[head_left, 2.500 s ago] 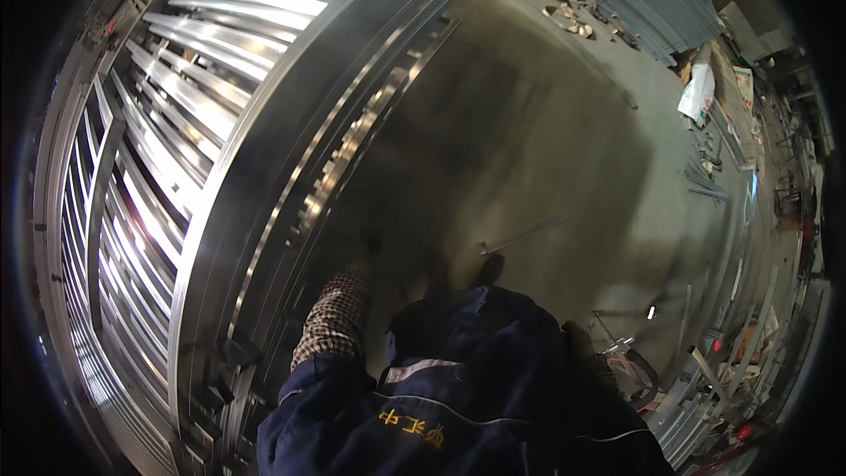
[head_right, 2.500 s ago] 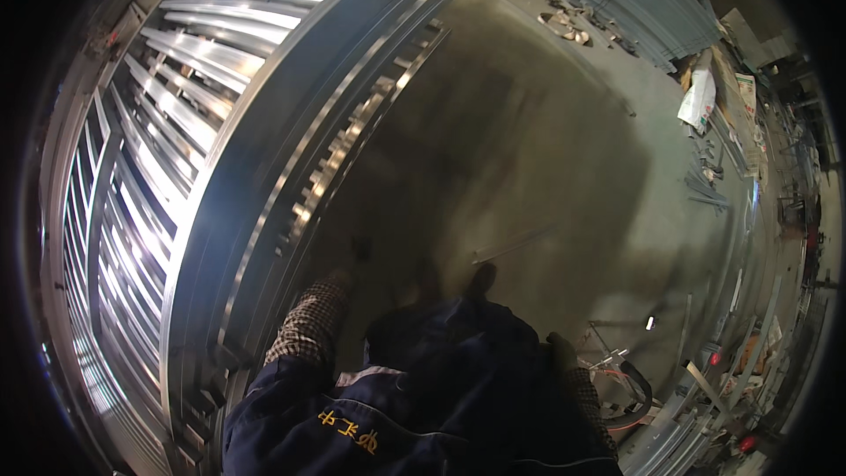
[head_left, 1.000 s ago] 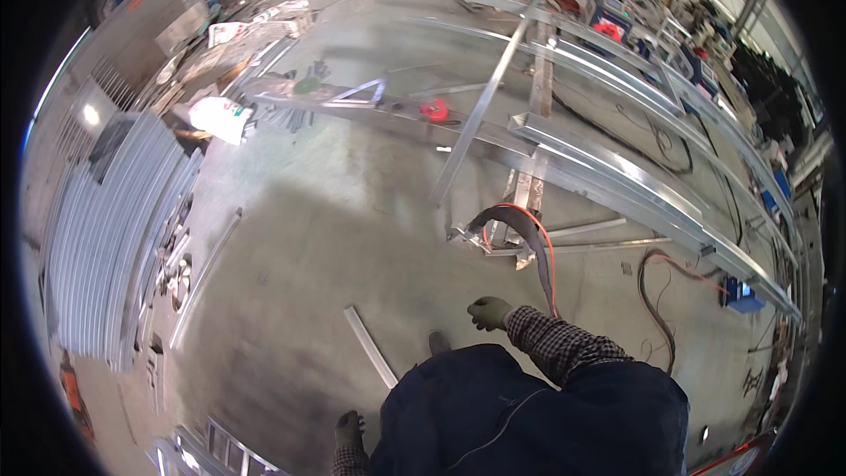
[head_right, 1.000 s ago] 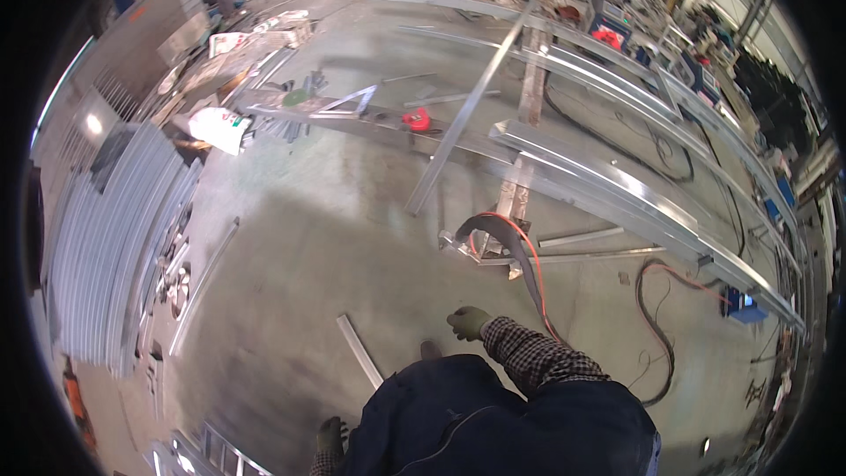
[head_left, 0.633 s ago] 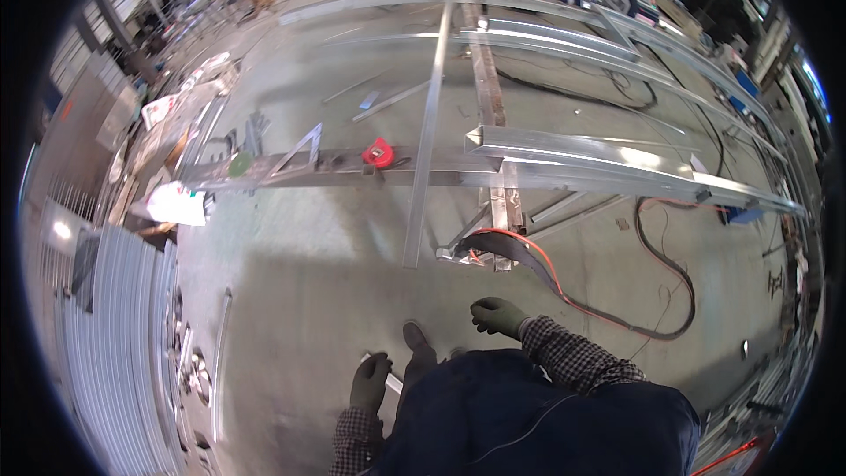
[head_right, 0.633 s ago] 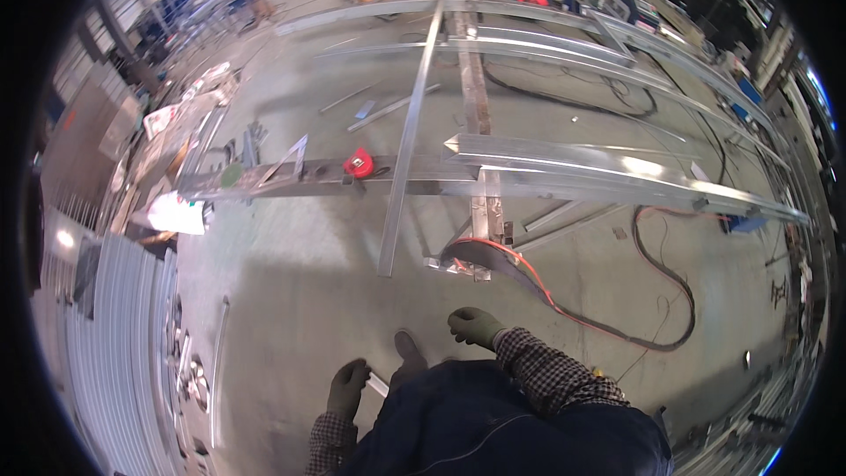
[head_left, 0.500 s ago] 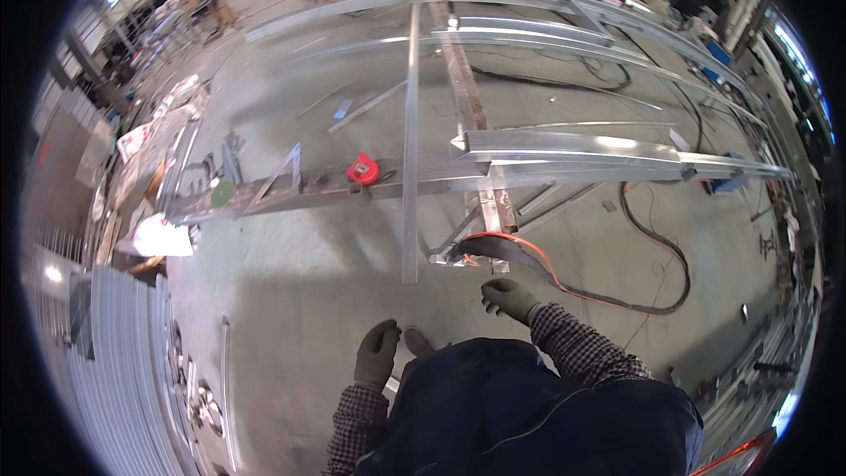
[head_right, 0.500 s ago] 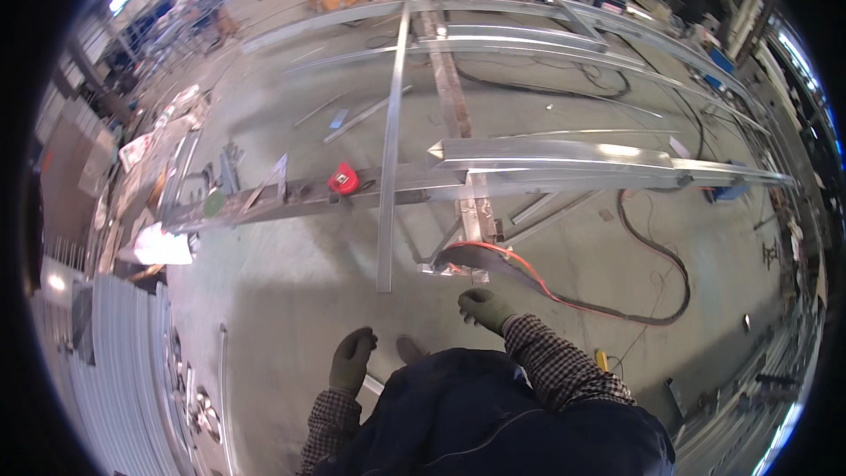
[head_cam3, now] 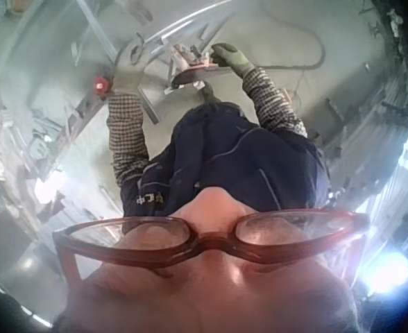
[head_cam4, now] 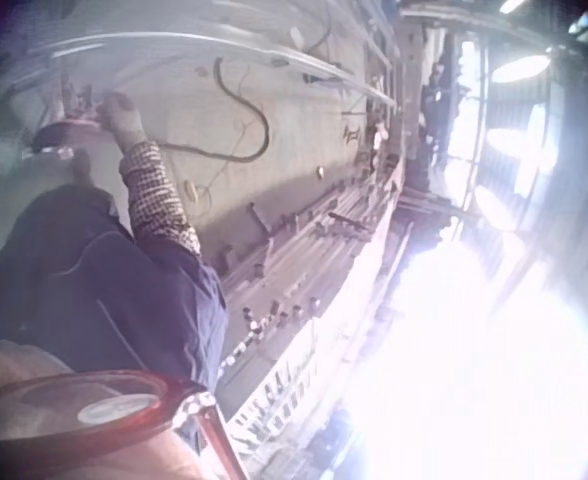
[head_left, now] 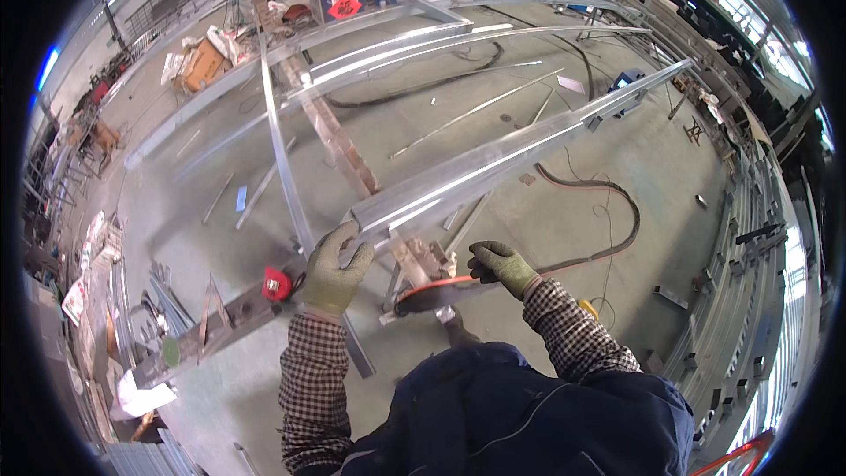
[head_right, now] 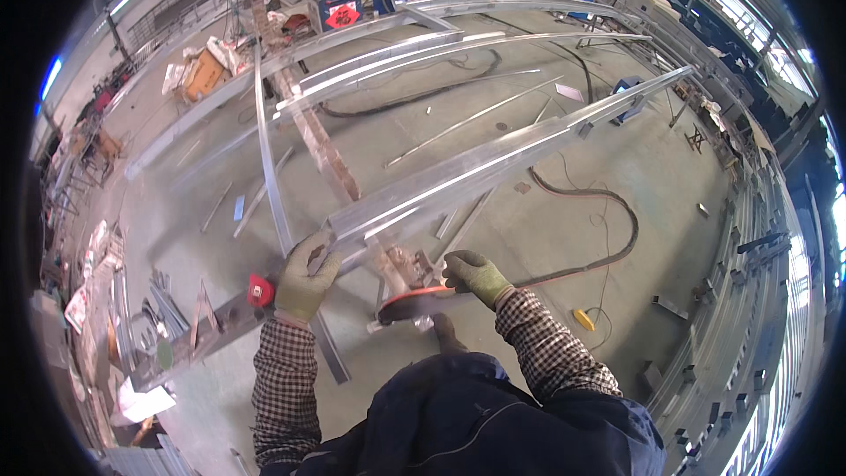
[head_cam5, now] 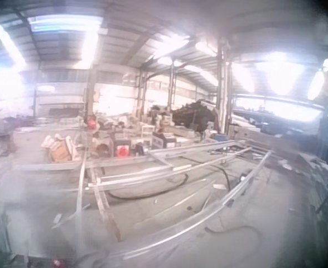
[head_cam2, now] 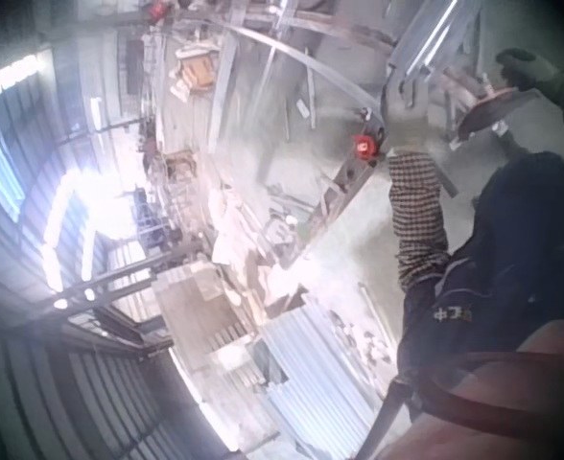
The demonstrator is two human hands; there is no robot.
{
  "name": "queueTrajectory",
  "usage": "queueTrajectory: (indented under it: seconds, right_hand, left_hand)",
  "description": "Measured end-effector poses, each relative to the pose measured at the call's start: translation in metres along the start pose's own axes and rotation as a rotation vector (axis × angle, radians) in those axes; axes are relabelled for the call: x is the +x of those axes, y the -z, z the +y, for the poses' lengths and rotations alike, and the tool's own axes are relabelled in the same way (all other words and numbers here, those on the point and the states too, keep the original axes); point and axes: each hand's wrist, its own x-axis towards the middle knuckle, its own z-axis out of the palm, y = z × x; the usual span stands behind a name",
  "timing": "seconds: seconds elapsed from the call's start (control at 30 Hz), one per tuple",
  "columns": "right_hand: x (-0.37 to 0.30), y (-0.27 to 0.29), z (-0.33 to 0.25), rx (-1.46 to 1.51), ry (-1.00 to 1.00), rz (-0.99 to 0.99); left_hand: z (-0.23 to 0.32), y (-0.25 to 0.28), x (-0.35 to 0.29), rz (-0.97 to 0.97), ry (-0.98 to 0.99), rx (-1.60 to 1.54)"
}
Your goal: The person measures and aligns metal bars on a frame, then uses an angle grinder to cut and smooth the bars. They position the bars into the frame and weld the joints using a welding torch, repeating the process for multiple sections.
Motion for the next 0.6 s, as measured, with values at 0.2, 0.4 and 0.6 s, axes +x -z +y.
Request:
queueTrajectory:
  seconds: [0.2,0.4,0.6]
  right_hand:
    - [0.063,0.039,-0.033,0.259,0.064,0.103]
    - [0.106,0.066,-0.049,0.423,-0.04,0.171]
    - [0.128,0.075,-0.045,0.484,-0.082,0.053]
  left_hand:
    - [-0.011,-0.014,0.114,-0.417,-0.052,0.586]
    - [-0.025,-0.028,0.172,-1.114,0.665,0.367]
    - [-0.014,-0.028,0.176,-1.11,0.505,0.394]
